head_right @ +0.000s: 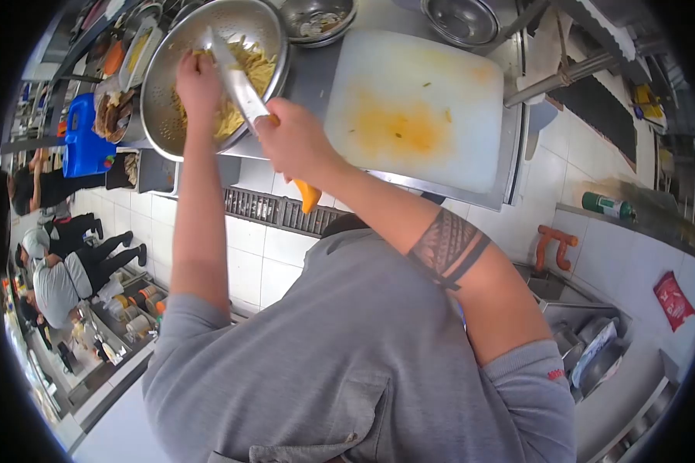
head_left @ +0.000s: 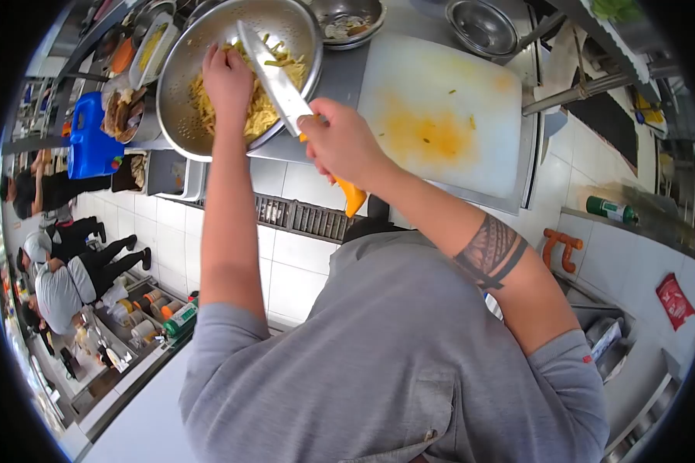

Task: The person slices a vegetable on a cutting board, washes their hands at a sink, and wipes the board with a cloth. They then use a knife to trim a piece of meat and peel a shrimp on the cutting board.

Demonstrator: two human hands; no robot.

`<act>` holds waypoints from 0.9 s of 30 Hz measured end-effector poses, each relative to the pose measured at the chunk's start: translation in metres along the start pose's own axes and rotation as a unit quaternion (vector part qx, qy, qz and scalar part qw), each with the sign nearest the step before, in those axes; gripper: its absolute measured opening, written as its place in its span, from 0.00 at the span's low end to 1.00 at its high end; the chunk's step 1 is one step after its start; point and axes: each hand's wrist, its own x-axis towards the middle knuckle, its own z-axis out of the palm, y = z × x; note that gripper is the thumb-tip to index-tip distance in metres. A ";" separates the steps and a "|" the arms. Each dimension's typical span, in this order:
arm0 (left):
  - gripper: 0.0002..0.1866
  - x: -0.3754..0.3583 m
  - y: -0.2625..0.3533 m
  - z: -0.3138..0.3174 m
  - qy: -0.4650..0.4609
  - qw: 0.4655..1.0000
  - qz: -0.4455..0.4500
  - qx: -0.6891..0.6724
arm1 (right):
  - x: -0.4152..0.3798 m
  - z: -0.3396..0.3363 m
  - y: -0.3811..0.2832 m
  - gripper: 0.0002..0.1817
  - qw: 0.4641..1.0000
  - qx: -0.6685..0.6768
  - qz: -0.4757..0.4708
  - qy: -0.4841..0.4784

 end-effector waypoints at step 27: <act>0.13 -0.192 0.252 0.157 -0.413 0.856 0.170 -0.260 | -0.143 -0.173 0.182 0.09 0.929 0.140 0.149 0.308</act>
